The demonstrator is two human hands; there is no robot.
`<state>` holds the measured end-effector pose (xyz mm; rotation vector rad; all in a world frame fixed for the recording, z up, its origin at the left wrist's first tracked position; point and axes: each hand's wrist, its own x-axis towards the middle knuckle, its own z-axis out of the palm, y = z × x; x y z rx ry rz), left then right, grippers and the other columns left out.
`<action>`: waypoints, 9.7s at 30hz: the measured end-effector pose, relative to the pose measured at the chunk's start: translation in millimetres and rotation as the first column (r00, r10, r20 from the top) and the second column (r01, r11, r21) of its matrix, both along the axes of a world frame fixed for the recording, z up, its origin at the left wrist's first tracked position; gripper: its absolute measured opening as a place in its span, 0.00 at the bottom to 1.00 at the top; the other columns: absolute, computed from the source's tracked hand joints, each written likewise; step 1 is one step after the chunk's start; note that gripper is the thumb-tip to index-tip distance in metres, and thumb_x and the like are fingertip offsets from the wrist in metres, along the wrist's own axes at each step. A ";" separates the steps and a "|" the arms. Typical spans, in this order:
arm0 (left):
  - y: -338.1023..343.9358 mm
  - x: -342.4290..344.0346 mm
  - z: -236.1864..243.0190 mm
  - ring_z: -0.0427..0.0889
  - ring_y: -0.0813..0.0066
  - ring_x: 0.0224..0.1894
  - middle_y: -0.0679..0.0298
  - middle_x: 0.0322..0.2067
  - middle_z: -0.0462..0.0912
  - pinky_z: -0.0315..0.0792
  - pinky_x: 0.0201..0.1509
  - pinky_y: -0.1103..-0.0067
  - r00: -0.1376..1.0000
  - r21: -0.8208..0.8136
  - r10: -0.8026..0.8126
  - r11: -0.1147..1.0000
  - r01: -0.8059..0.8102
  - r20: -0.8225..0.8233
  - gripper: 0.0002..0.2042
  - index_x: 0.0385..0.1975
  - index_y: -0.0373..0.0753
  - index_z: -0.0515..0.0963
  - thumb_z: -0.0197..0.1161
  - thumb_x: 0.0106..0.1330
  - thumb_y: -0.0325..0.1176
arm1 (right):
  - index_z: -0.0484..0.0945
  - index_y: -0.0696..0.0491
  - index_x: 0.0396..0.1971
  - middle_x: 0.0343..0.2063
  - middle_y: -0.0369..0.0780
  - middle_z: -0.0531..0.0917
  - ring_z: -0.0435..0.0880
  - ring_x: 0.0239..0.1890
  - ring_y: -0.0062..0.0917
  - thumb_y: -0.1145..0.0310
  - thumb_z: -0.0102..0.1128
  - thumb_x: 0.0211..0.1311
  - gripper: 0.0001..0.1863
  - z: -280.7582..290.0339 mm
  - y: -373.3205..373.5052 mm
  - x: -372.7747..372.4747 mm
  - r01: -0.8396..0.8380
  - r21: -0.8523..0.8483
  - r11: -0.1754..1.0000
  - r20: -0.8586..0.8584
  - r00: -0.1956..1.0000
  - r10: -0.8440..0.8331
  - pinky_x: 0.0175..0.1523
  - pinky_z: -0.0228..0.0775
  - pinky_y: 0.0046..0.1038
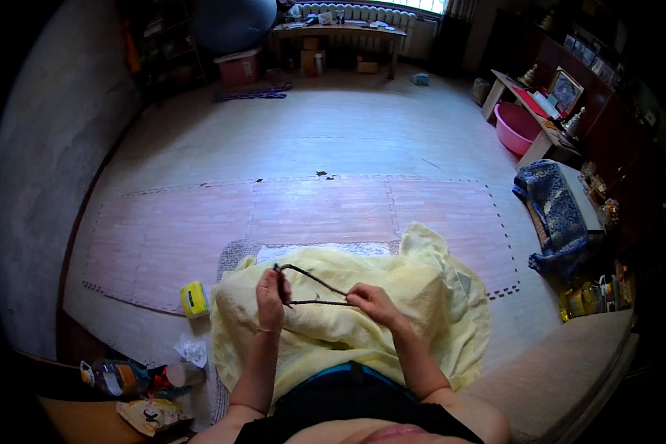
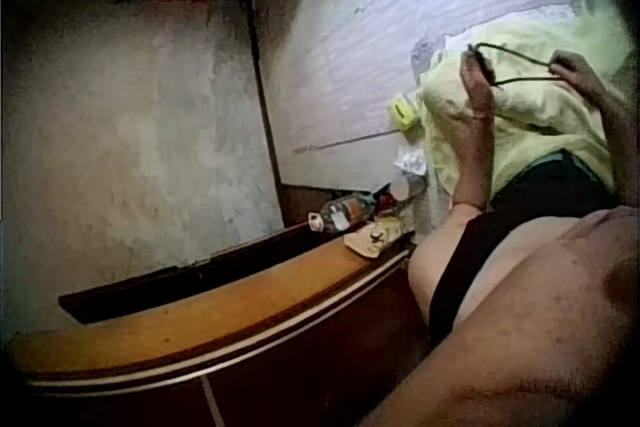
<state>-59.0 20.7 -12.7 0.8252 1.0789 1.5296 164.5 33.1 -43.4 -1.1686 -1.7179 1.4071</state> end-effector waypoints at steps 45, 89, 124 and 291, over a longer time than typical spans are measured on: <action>-6.8 -1.9 -16.7 0.62 0.84 0.15 0.72 0.13 0.64 0.62 0.21 0.86 0.664 -0.076 -0.018 0.991 0.112 0.747 0.12 0.27 0.39 0.67 0.41 0.63 0.40 | 0.68 0.58 0.34 0.21 0.35 0.70 0.72 0.26 0.20 0.70 0.44 0.53 0.10 -13.5 1.5 -6.5 -0.100 -0.569 0.816 -0.705 0.569 -0.422 0.41 0.68 0.24; -20.3 44.3 -25.7 0.59 0.87 0.21 0.73 0.17 0.63 0.57 0.23 0.88 0.938 0.029 -0.172 0.982 0.189 -0.302 0.13 0.21 0.37 0.64 0.41 0.63 0.39 | 0.63 0.50 0.16 0.05 0.29 0.58 0.55 0.08 0.13 0.47 0.39 0.55 0.21 -10.6 -25.3 -32.4 -0.318 -0.614 0.723 -0.686 0.667 -0.289 0.15 0.45 0.16; -25.5 38.5 -23.8 0.52 0.89 0.15 0.76 0.13 0.56 0.48 0.17 0.89 0.902 -0.032 -0.400 0.916 0.401 -0.161 0.17 0.15 0.41 0.60 0.40 0.63 0.42 | 0.68 0.52 0.25 0.14 0.26 0.62 0.56 0.14 0.08 0.62 0.49 0.55 0.09 -0.3 -21.4 -19.3 -0.178 -0.441 0.880 -0.546 0.831 -0.105 0.21 0.55 0.13; -4.9 21.9 -11.5 0.62 0.86 0.13 0.70 0.11 0.64 0.59 0.16 0.88 0.991 -0.005 -0.020 1.000 0.019 -0.132 0.14 0.20 0.38 0.65 0.39 0.63 0.39 | 0.72 0.57 0.33 0.20 0.40 0.76 0.76 0.24 0.21 0.69 0.46 0.54 0.09 15.4 -24.1 -29.2 -0.208 0.160 0.965 0.148 0.972 0.184 0.31 0.66 0.23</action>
